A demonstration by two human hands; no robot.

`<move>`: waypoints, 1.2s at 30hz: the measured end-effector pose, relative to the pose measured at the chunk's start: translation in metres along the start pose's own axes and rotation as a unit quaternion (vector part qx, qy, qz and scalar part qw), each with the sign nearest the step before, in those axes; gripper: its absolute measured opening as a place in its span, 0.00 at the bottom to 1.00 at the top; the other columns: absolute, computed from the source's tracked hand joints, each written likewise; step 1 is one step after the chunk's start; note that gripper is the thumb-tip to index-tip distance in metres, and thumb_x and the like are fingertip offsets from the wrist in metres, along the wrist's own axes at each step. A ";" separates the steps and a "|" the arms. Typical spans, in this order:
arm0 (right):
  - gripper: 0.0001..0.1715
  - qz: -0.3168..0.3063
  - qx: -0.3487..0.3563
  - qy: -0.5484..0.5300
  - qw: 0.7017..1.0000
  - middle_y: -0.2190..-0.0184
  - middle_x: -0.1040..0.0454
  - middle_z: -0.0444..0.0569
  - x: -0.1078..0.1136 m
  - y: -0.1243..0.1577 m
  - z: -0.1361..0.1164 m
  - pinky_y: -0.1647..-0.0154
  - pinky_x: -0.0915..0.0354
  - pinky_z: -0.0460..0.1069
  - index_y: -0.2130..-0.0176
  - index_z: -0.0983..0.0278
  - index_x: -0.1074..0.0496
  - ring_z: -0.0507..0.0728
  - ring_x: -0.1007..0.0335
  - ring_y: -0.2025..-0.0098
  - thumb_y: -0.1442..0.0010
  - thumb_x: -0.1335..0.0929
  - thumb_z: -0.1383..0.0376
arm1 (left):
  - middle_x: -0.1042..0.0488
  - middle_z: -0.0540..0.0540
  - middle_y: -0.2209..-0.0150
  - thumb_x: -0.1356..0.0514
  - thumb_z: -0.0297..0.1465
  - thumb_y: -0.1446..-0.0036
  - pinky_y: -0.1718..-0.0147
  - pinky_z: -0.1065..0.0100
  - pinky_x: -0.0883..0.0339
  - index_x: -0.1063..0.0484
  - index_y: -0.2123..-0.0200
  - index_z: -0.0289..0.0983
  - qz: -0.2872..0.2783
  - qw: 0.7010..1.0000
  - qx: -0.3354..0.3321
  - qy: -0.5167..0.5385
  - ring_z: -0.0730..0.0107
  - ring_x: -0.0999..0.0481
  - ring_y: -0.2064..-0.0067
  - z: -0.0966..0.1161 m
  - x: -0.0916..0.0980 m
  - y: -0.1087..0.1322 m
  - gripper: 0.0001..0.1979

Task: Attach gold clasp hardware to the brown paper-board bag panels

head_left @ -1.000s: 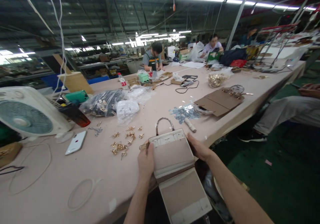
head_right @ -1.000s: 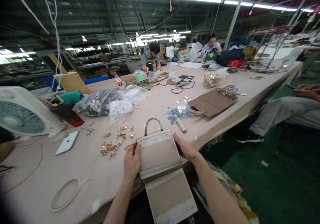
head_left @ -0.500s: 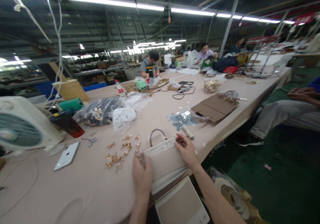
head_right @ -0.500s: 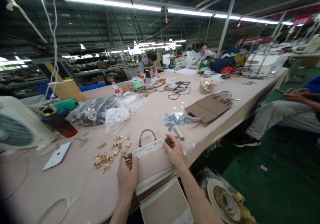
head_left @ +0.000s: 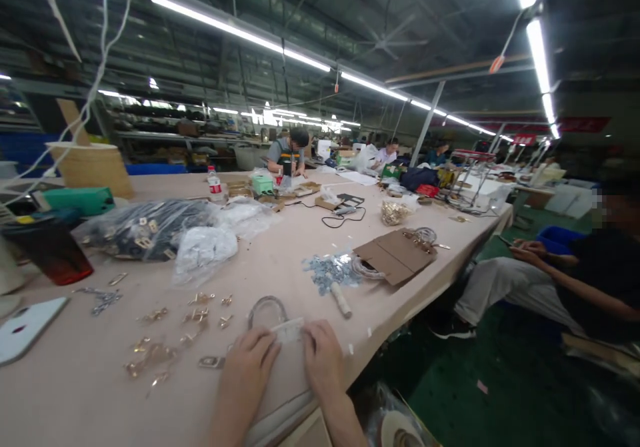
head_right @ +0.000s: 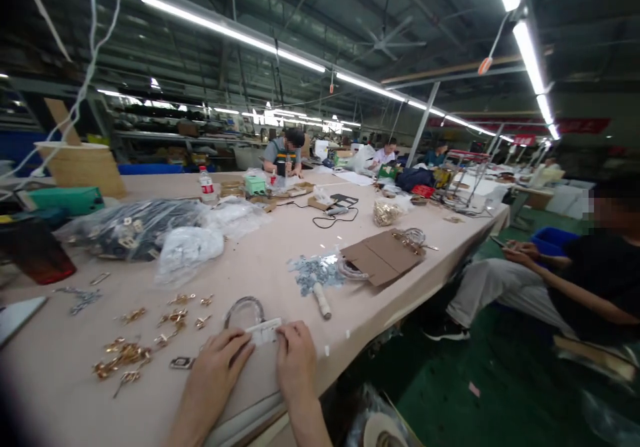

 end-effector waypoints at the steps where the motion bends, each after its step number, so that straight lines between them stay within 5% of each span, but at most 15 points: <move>1: 0.15 -0.005 0.004 -0.004 1.000 0.59 0.23 0.50 0.001 0.000 0.002 0.49 0.31 0.55 0.57 0.57 0.20 0.61 0.26 0.54 0.33 0.36 0.69 | 0.20 0.43 0.54 0.46 0.41 0.29 0.53 0.55 0.26 0.19 0.57 0.42 -0.003 1.000 0.001 0.001 0.56 0.21 0.54 0.001 0.001 -0.001 0.16; 8: 0.13 -0.062 0.006 -0.080 0.995 0.54 0.21 0.50 0.014 -0.015 0.012 0.50 0.28 0.53 0.52 0.58 0.21 0.60 0.24 0.52 0.34 0.32 0.63 | 0.20 0.44 0.56 0.46 0.39 0.28 0.55 0.57 0.31 0.20 0.56 0.43 -0.051 0.997 0.014 -0.054 0.57 0.24 0.56 0.011 0.003 -0.003 0.14; 13: 0.17 0.083 -0.005 -0.034 0.996 0.50 0.22 0.54 0.061 -0.046 0.037 0.42 0.32 0.57 0.51 0.60 0.22 0.62 0.27 0.48 0.32 0.34 0.55 | 0.20 0.46 0.58 0.46 0.36 0.27 0.55 0.58 0.35 0.21 0.55 0.44 -0.071 0.995 0.023 -0.065 0.58 0.24 0.56 0.016 0.000 -0.001 0.13; 16: 0.20 0.100 0.024 0.031 0.994 0.50 0.23 0.56 0.074 -0.069 0.049 0.37 0.36 0.59 0.50 0.61 0.23 0.63 0.30 0.45 0.32 0.35 0.53 | 0.21 0.46 0.57 0.47 0.37 0.27 0.54 0.58 0.35 0.21 0.55 0.44 -0.066 0.996 0.035 -0.039 0.59 0.23 0.56 0.013 -0.001 0.000 0.14; 24: 0.28 0.003 0.030 0.107 0.994 0.43 0.27 0.59 0.053 -0.087 0.084 0.34 0.37 0.61 0.38 0.64 0.29 0.65 0.32 0.39 0.36 0.34 0.59 | 0.23 0.43 0.44 0.37 0.44 0.35 0.47 0.53 0.32 0.24 0.43 0.44 -0.047 0.998 0.044 -0.020 0.51 0.26 0.44 0.007 -0.001 0.002 0.20; 31: 0.26 0.128 0.019 0.170 0.977 0.46 0.25 0.62 0.072 -0.084 0.093 0.36 0.38 0.62 0.42 0.66 0.25 0.68 0.32 0.41 0.37 0.38 0.67 | 0.22 0.44 0.42 0.38 0.44 0.35 0.42 0.51 0.34 0.26 0.38 0.46 -0.046 0.998 0.040 -0.030 0.52 0.27 0.41 0.006 -0.002 0.003 0.24; 36: 0.22 0.110 0.109 0.146 0.977 0.49 0.22 0.59 0.063 -0.109 0.069 0.36 0.38 0.62 0.46 0.63 0.23 0.66 0.31 0.43 0.31 0.38 0.57 | 0.23 0.44 0.42 0.36 0.44 0.38 0.41 0.51 0.36 0.27 0.38 0.46 -0.052 0.997 0.057 -0.011 0.52 0.27 0.41 0.007 0.000 0.004 0.26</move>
Point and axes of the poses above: each hand's wrist, its own y-axis away from the middle knuckle, its own x-axis out of the back of the hand, z = x × y, the point moved 8 cm from there along -y, towards the middle knuckle
